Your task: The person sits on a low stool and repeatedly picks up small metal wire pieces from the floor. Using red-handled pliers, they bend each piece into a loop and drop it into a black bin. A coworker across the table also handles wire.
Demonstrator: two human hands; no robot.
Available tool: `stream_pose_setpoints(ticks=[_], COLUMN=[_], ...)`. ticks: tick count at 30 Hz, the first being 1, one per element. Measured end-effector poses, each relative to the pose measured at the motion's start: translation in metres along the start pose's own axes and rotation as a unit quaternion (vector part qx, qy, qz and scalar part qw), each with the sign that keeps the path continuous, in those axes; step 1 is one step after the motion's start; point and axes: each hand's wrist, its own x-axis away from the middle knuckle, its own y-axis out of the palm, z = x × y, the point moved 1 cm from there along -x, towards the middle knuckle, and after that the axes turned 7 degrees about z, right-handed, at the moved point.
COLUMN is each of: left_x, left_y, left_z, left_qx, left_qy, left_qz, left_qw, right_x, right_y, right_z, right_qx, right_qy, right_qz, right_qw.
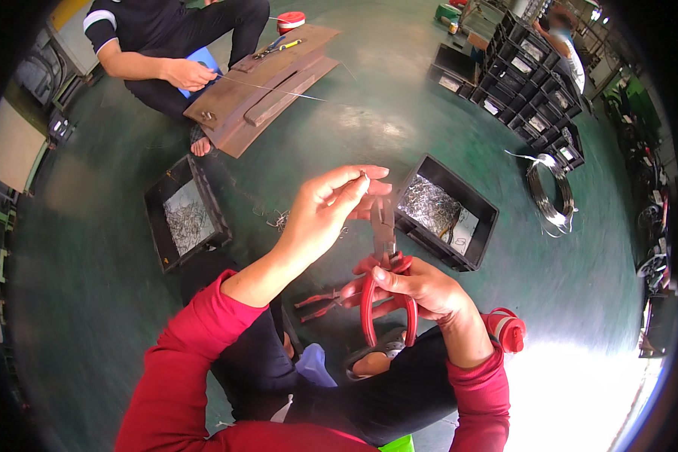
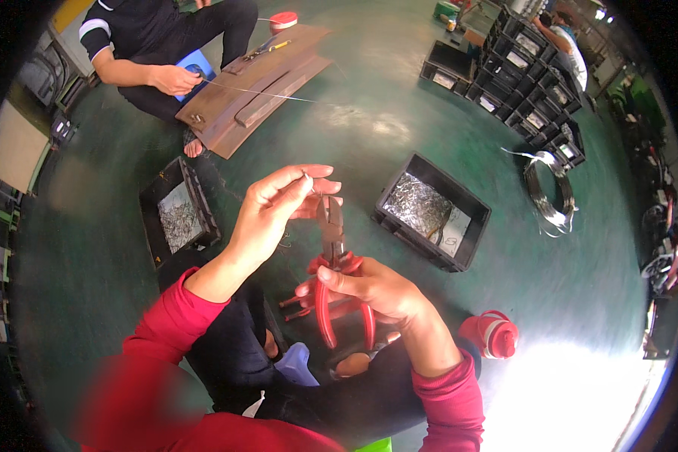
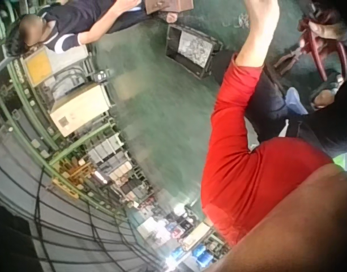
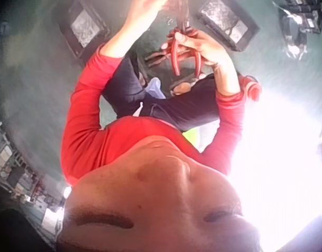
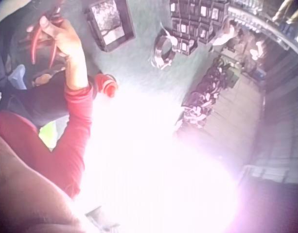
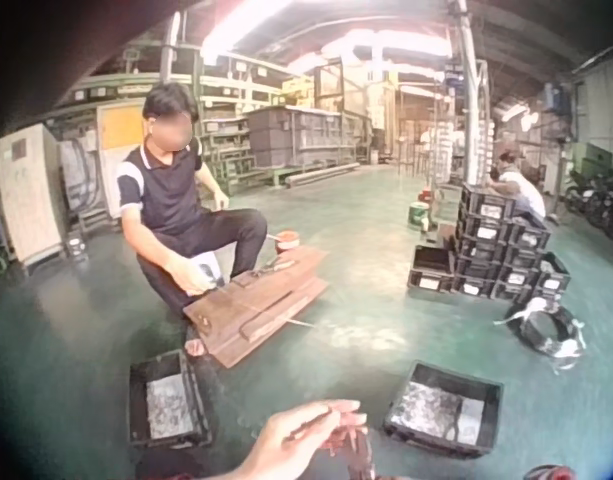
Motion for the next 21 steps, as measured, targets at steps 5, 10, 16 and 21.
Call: stream_pose_setpoints(ticks=[5, 10, 16, 21], left_x=[0.002, 0.004, 0.001, -0.004], left_y=[0.005, 0.0, -0.002, -0.018], left_z=[-0.003, -0.006, -0.002, 0.007], left_qx=[-0.041, -0.147, -0.142, -0.085], left_qy=[0.112, 0.205, 0.206, -0.029], left_qz=[0.002, -0.027, -0.026, -0.045], left_qw=[0.993, 0.967, 0.968, 0.995], right_x=[0.002, 0.003, 0.005, 0.008], right_y=[0.003, 0.004, 0.002, -0.002], right_z=[-0.003, -0.003, -0.002, 0.002], right_qx=[-0.028, -0.029, 0.106, 0.385], right_qy=[0.005, 0.001, -0.059, -0.179], right_qz=[-0.036, -0.046, 0.102, 0.371], right_qw=[0.999, 0.999, 0.987, 0.826])
